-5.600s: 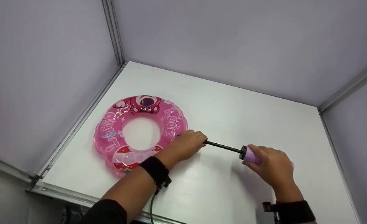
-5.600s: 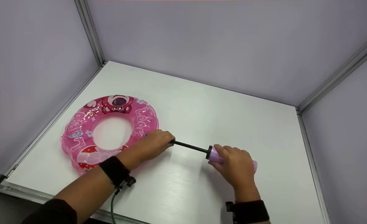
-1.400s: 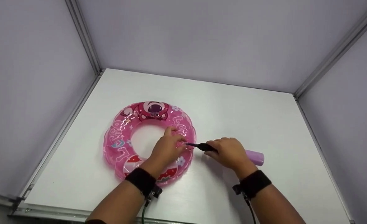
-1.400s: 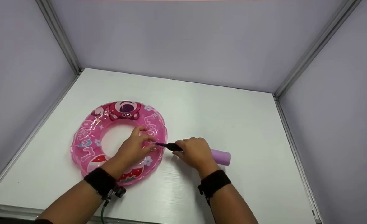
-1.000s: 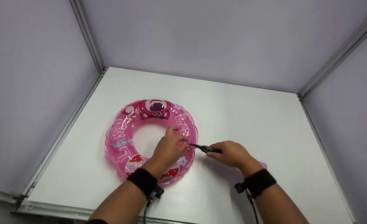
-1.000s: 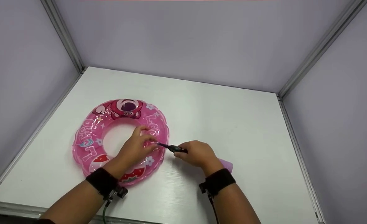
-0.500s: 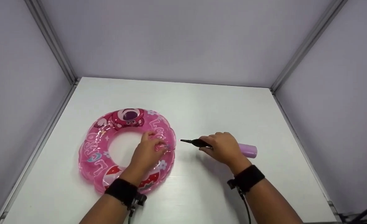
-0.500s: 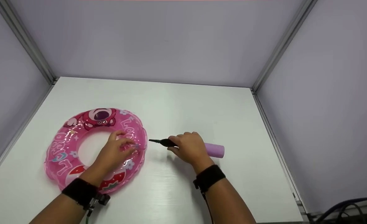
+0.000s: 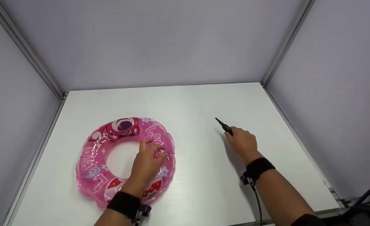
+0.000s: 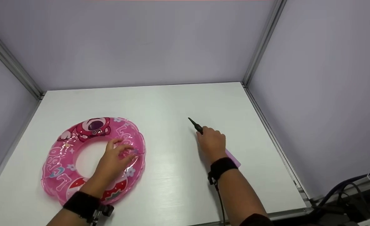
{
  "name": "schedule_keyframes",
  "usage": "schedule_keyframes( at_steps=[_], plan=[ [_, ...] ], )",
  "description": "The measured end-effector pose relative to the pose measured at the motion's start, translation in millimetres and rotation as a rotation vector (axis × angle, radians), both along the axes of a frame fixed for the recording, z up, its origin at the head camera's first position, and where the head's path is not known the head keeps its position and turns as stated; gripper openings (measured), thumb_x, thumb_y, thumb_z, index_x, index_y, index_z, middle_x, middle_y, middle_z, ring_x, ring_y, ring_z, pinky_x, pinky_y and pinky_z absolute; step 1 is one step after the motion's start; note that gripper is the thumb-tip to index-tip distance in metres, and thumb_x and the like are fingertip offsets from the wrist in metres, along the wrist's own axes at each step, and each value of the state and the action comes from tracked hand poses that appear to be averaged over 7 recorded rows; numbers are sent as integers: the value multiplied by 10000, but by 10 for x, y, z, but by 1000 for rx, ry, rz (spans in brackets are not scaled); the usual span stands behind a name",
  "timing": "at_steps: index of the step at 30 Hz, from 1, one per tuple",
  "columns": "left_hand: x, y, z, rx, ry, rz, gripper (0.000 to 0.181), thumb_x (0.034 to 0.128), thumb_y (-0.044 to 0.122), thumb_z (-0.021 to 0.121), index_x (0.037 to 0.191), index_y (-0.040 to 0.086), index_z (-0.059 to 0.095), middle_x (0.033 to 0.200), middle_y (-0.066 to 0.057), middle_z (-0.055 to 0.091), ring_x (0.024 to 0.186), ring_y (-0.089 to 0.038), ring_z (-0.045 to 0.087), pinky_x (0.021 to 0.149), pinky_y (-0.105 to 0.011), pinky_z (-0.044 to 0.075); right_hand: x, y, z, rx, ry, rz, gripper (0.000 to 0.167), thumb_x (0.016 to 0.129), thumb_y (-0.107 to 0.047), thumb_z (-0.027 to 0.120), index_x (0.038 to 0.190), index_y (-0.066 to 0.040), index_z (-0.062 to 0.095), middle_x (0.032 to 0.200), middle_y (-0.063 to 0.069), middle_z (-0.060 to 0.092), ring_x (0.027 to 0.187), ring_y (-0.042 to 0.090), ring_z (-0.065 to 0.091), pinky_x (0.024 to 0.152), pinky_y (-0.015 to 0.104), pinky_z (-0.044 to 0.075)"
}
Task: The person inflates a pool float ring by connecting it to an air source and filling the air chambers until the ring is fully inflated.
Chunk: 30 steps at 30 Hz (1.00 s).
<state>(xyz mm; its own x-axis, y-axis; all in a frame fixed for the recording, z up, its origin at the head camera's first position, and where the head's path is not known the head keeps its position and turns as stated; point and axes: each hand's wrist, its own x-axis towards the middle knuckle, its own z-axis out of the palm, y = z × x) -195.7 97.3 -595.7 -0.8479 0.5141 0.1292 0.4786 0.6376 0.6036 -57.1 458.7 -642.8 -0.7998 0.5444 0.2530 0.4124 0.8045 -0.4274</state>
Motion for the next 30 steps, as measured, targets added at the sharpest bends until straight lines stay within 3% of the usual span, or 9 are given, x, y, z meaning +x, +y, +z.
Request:
schedule_keyframes(
  at_steps=[6,13,19,24,30],
  plan=[
    [26,-20,7,15,18,8,326,924,466,833,1211,337,746,1615,25,402,1472,-308,561,1158,-489,520,-27,152,-164,-63,-98,-59,436,1109,-430,500,1138,-34,679,1031,188,757,928,428,736,800,593,557],
    [31,-12,24,15,26,23,313,927,478,828,1207,363,747,1616,44,400,1440,-298,595,1135,-466,541,-56,207,-222,-69,-154,-83,543,1124,-481,413,1207,-3,655,1068,215,707,983,474,710,817,615,534],
    [31,8,-4,16,14,21,328,930,464,827,1228,346,756,1617,39,410,1399,-278,619,1121,-452,555,-40,247,-284,-78,-196,-120,531,1099,-426,449,1308,32,620,1124,252,660,1035,502,675,840,636,514],
    [33,2,-13,6,-2,42,313,929,463,829,1216,364,752,1607,52,417,1383,-249,625,1120,-437,556,-21,270,-257,-103,-217,-107,563,1071,-438,500,1346,43,601,1154,269,660,1043,508,676,837,629,517],
    [33,15,19,-1,22,33,332,937,480,816,1241,365,749,1603,52,421,1363,-252,636,1131,-432,550,46,285,-93,-120,-196,-71,749,1049,-523,548,1509,64,477,1293,328,604,1167,581,613,928,698,490]
  ],
)
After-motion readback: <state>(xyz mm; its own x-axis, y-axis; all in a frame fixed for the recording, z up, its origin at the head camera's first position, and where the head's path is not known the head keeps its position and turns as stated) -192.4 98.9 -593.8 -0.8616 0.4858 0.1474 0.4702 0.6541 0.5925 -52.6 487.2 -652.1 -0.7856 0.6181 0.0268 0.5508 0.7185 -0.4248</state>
